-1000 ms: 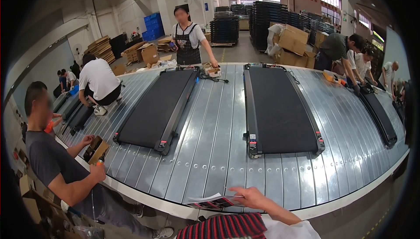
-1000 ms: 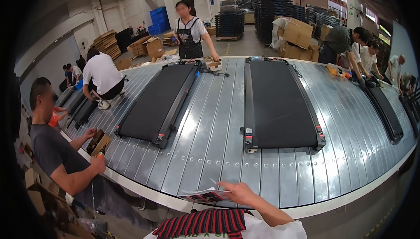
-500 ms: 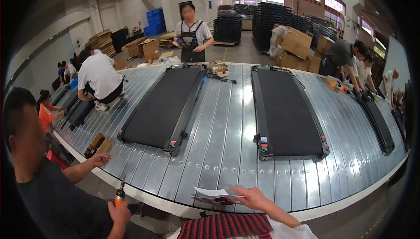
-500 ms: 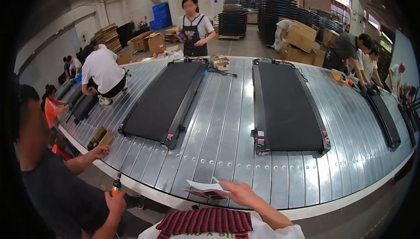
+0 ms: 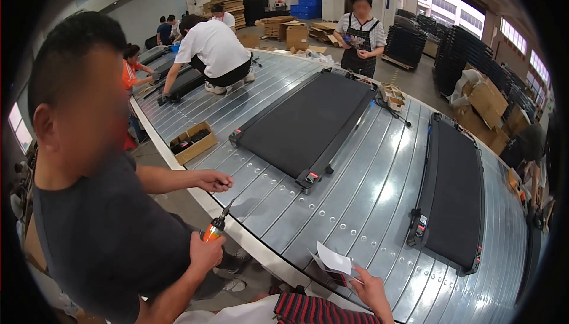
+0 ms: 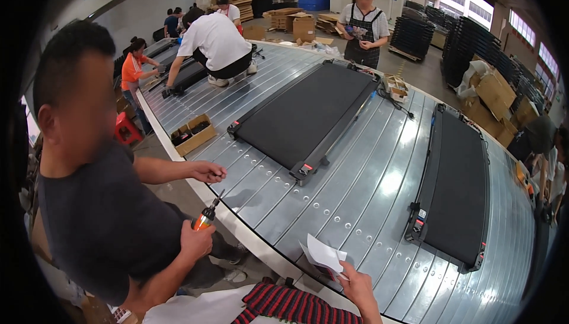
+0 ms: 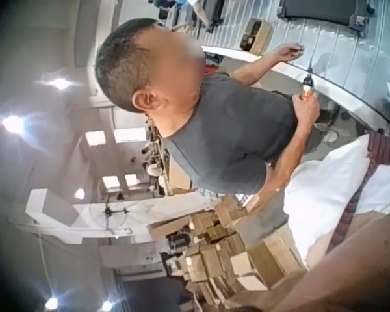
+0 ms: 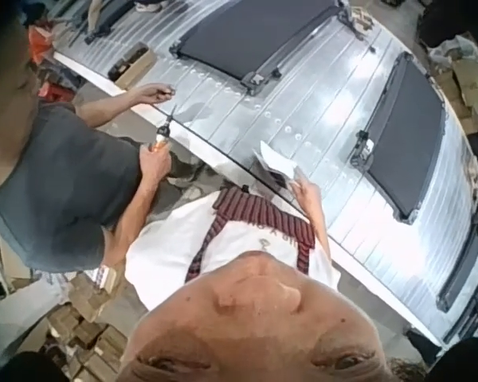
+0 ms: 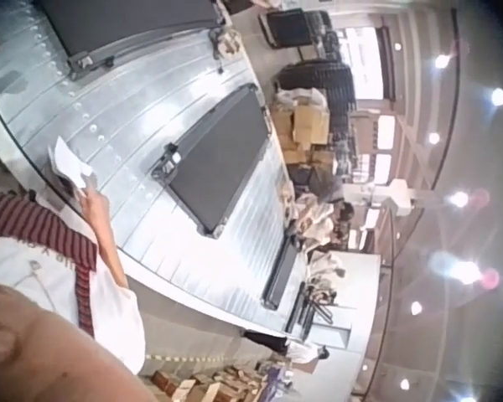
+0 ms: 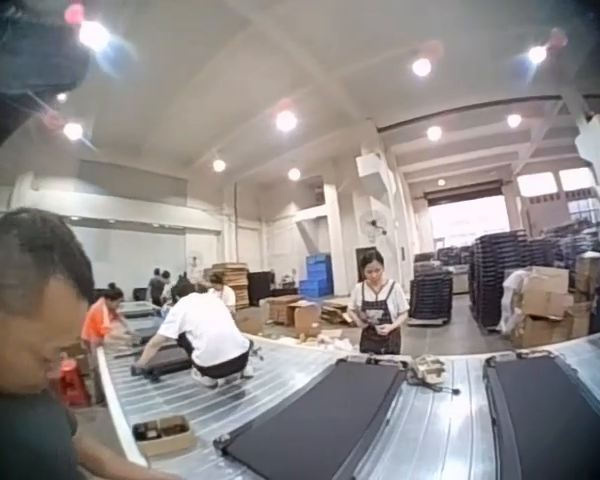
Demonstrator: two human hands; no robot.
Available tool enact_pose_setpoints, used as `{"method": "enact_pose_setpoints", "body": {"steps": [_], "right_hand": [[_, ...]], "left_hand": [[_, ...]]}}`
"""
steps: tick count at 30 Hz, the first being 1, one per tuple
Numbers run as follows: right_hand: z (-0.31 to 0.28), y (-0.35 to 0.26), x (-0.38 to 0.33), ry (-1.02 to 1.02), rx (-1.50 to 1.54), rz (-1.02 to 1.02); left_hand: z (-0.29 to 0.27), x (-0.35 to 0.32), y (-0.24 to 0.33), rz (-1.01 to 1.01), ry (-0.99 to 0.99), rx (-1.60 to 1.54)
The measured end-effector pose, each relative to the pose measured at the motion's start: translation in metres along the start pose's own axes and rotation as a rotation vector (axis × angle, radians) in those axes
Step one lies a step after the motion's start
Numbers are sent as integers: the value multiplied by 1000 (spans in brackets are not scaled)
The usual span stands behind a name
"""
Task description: Applying warning and informational stickers to treadmills on a factory assembly line.
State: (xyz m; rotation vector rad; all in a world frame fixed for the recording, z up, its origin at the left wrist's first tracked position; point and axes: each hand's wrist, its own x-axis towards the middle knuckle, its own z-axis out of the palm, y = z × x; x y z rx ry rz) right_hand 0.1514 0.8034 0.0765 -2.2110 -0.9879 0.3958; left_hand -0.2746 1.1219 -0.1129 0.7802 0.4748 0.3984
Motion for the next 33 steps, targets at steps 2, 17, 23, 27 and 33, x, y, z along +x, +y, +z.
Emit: {"method": "enact_pose_setpoints", "body": {"steps": [2, 17, 23, 27, 33], "right_hand": [[-1, -2, -3, -46, -80, -37], [-70, 94, -110, -251, -143, -239], [-93, 92, -156, -268, -75, -269], [-86, 86, -175, -260, -73, -318], [-69, 63, -198, -333, -121, -335]], "left_hand": [[11, -10, -20, -6, -16, 107], [158, -12, -282, 53, -191, 865], [192, -40, -368, 13, -156, 1133], [171, -64, -402, -47, -127, 1320], [104, -72, -463, -614, 255, 883]]}}
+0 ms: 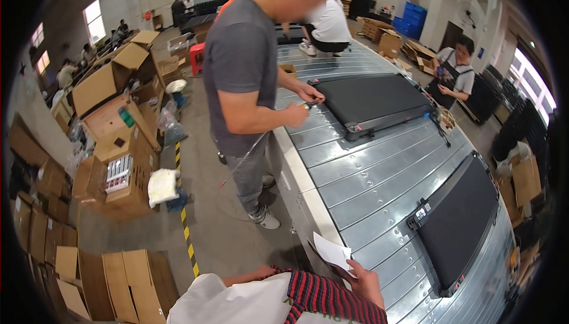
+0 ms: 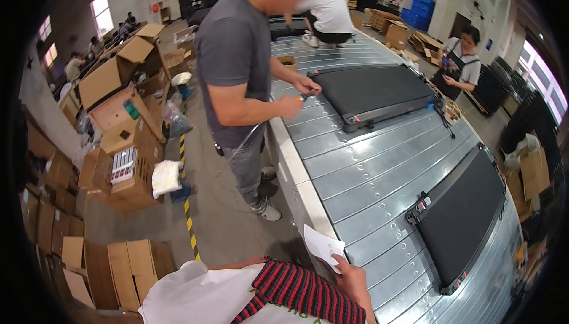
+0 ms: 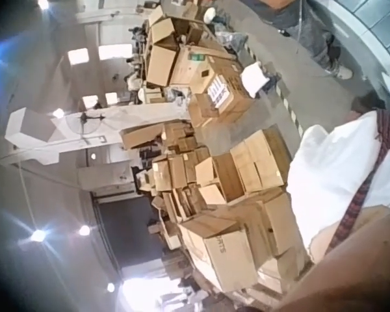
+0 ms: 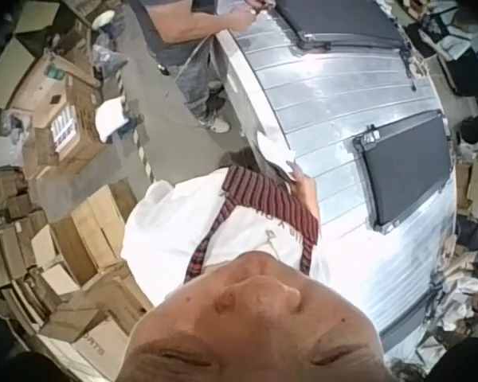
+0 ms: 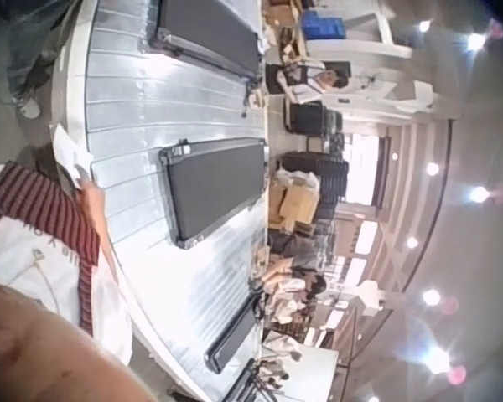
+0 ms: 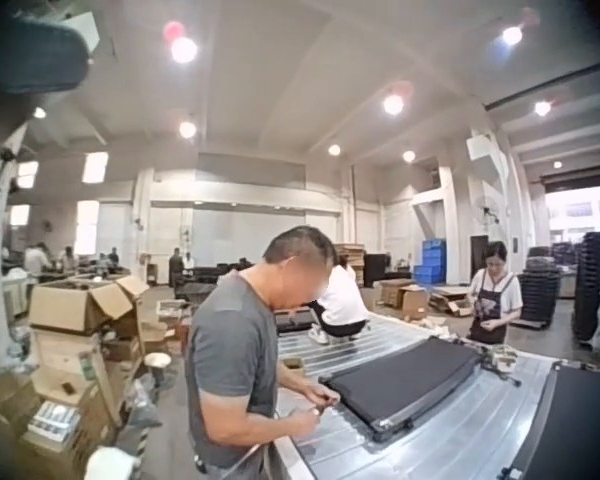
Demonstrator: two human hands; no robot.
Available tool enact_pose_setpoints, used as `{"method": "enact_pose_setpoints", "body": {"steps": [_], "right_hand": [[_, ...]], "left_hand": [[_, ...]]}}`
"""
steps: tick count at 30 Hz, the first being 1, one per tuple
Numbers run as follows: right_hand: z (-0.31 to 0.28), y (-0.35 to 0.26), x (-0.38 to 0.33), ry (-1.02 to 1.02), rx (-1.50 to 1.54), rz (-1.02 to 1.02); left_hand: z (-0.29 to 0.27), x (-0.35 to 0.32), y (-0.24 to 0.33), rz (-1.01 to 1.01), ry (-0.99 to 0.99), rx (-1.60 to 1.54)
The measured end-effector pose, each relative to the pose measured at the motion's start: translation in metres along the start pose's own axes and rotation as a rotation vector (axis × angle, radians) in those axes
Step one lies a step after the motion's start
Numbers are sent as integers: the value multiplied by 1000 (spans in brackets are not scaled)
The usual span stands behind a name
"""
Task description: Applying warning and informational stickers to treadmills on a factory assembly line.
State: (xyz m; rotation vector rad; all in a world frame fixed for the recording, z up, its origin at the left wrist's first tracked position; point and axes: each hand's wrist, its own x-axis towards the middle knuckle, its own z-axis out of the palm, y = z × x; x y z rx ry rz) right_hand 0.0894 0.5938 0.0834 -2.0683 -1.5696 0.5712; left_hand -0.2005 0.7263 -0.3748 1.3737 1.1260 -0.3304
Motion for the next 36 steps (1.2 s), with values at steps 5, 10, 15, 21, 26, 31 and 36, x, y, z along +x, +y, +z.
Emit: {"method": "enact_pose_setpoints", "body": {"steps": [5, 10, 15, 21, 26, 31, 36], "right_hand": [[26, -29, 13, -208, -99, -44], [50, -44, 16, -300, -67, -76], [67, -50, 10, -285, -144, -52], [65, -63, -5, -278, -68, 49], [54, -58, -9, -204, -28, 26], [38, -41, -7, -206, -78, 7], [15, -8, -6, -126, -114, -123]], "left_hand": [[4, -34, -65, 384, -22, 670], [6, -53, -124, 283, 9, 780], [3, -75, -110, 163, -93, 531], [-8, -75, -99, 41, -57, 219], [-3, -26, -109, 229, -36, 399], [11, -13, -74, 505, -44, 741], [36, -28, -44, 646, 42, 836]]}}
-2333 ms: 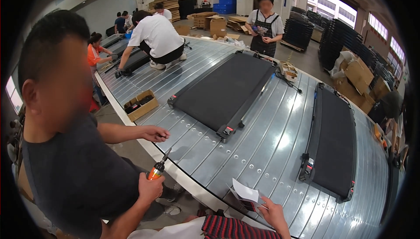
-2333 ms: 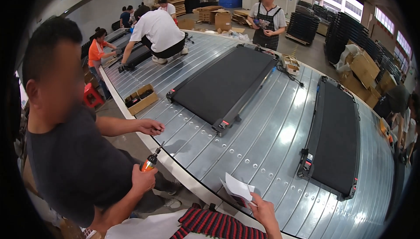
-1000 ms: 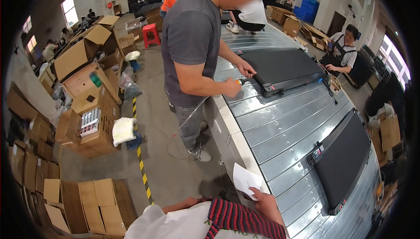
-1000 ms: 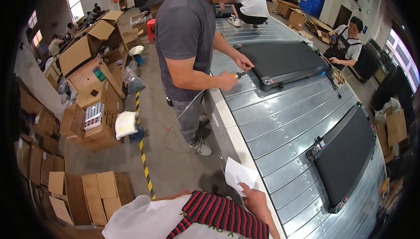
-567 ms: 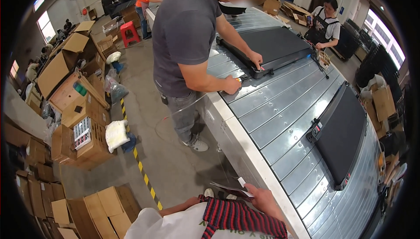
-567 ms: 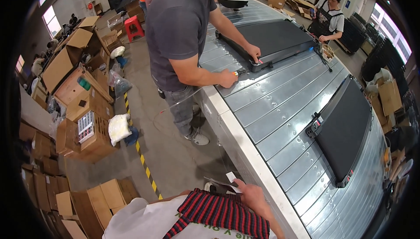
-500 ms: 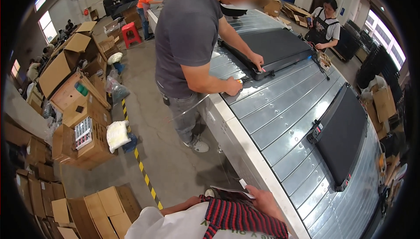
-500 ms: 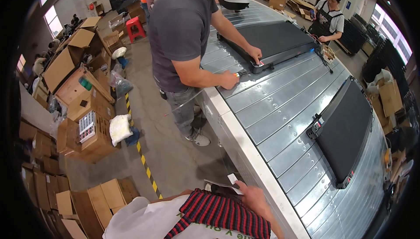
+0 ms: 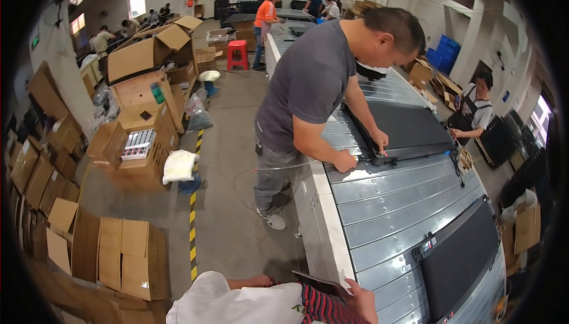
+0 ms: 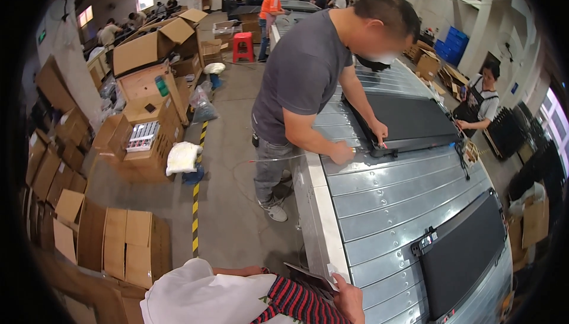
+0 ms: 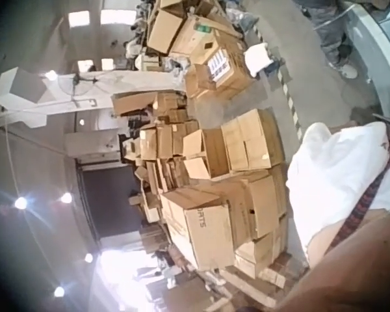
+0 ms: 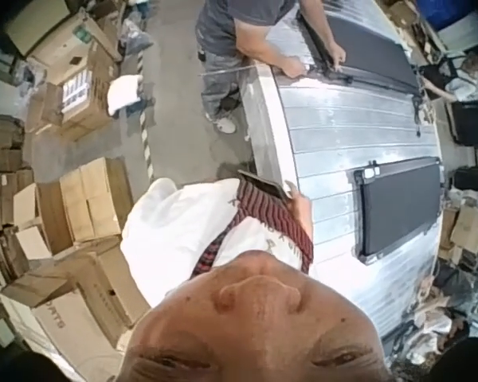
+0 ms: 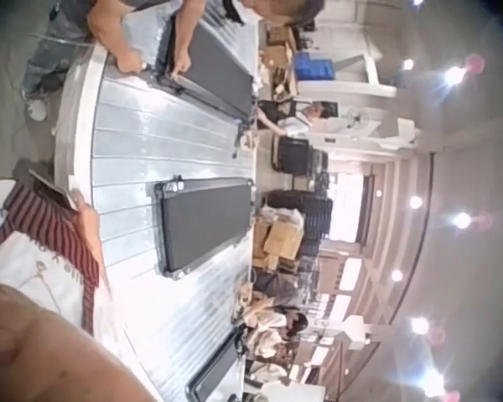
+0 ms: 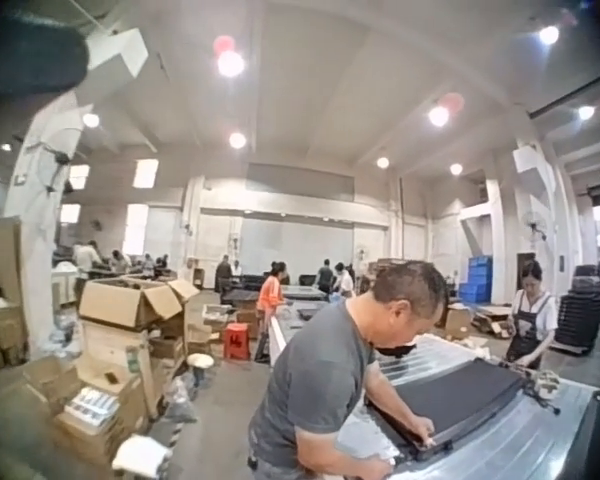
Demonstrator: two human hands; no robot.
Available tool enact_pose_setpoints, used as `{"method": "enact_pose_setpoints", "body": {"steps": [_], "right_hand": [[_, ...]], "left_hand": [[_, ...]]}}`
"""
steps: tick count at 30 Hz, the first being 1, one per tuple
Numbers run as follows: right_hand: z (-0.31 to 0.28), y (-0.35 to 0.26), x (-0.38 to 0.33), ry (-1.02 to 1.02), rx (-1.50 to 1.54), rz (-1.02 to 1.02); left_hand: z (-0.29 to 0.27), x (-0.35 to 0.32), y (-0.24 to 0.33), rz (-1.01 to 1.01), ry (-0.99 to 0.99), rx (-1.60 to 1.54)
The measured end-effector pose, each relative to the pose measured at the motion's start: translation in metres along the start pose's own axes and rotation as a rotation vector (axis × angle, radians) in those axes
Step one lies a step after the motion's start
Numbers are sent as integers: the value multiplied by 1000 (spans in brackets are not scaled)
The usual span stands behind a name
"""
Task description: Applying warning and informational stickers to treadmills on a factory assembly line.
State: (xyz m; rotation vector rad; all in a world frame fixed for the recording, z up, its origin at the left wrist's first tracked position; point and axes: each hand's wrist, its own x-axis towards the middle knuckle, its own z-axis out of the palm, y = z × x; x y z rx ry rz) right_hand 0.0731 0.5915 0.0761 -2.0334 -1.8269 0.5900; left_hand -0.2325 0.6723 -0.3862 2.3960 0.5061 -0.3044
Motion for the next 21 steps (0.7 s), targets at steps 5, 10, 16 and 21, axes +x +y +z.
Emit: {"method": "enact_pose_setpoints", "body": {"steps": [5, 10, 16, 21], "right_hand": [[8, 8, 13, -167, -15, -92], [25, -5, 39, -316, -60, -220], [45, -74, 81, -376, -7, -213], [84, -143, 135, -478, -92, -320]], "left_hand": [[-31, -29, 50, -118, 113, -62], [-73, -75, 91, -201, 194, -105], [-67, -106, 23, -321, 131, -365], [-112, -157, -7, -654, 162, -554]]}}
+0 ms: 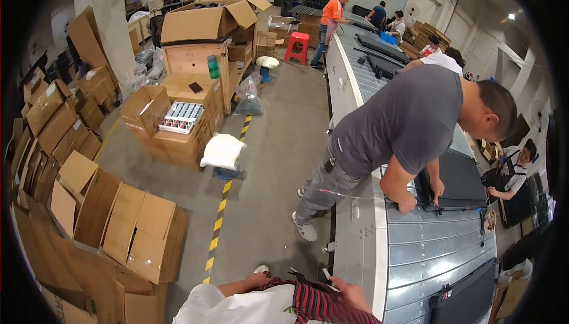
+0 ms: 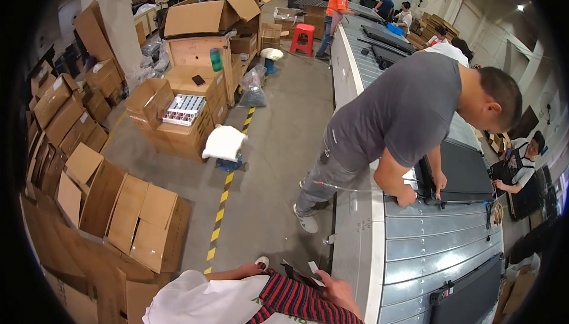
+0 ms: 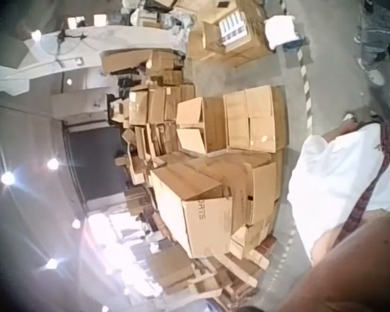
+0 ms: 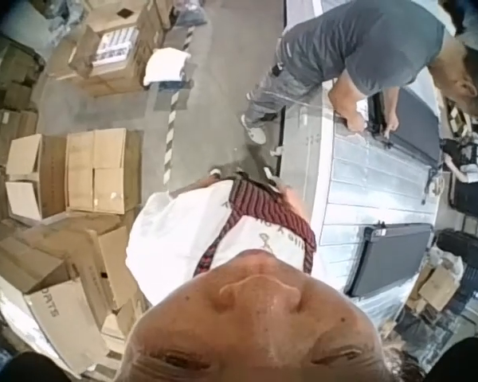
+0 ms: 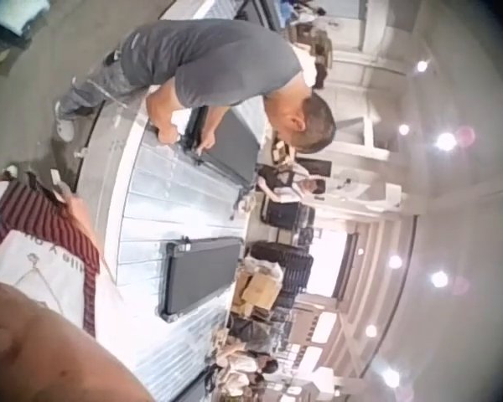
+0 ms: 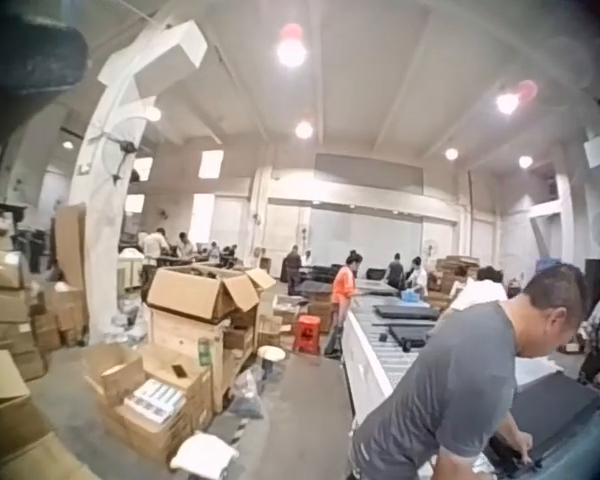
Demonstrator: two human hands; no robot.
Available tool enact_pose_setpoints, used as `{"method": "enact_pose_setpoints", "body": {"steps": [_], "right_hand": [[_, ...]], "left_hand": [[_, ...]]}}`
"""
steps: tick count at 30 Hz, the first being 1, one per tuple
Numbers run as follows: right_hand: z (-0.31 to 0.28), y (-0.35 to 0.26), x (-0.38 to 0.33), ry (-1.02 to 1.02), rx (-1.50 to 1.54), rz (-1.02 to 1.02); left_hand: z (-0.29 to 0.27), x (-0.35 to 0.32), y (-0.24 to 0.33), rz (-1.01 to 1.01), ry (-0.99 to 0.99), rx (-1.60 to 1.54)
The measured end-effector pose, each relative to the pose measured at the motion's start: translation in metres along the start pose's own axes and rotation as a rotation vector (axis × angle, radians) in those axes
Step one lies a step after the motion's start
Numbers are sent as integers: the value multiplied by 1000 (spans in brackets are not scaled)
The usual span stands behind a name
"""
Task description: Applying warning and informational stickers to treadmills on a factory assembly line.
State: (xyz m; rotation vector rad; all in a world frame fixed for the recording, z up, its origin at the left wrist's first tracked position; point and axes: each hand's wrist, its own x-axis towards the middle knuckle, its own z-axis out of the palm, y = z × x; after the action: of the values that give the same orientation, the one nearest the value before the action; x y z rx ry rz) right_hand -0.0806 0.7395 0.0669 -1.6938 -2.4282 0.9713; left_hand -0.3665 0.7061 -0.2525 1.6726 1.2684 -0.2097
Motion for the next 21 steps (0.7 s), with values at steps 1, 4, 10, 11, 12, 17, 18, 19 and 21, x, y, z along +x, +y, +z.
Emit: {"method": "enact_pose_setpoints", "body": {"steps": [1, 4, 10, 11, 12, 17, 18, 19, 21], "right_hand": [[-2, -10, 15, 5, 5, -1], [-5, -32, 55, 98, -24, -95], [-22, -66, 92, -53, -131, -87], [-24, -72, 97, -95, -137, -89], [-26, -76, 100, -86, -137, -84], [-27, -71, 98, -19, -153, -82], [-26, -68, 96, -10, -146, -74], [-26, -66, 90, -10, -149, -51], [-22, -58, 77, 7, -144, -18]], "left_hand": [[-1, -2, -19, -53, 52, -5], [-18, -17, -48, 67, 45, 31], [-53, -32, -56, 119, 126, 4], [-48, -28, -65, 117, 137, 53], [-45, -24, -73, 123, 137, 60], [-78, -20, -64, -318, 162, -338], [-86, -22, -60, -313, 157, -325], [-95, -22, -56, -331, 176, -315], [-106, -18, -50, -340, 193, -285]]}}
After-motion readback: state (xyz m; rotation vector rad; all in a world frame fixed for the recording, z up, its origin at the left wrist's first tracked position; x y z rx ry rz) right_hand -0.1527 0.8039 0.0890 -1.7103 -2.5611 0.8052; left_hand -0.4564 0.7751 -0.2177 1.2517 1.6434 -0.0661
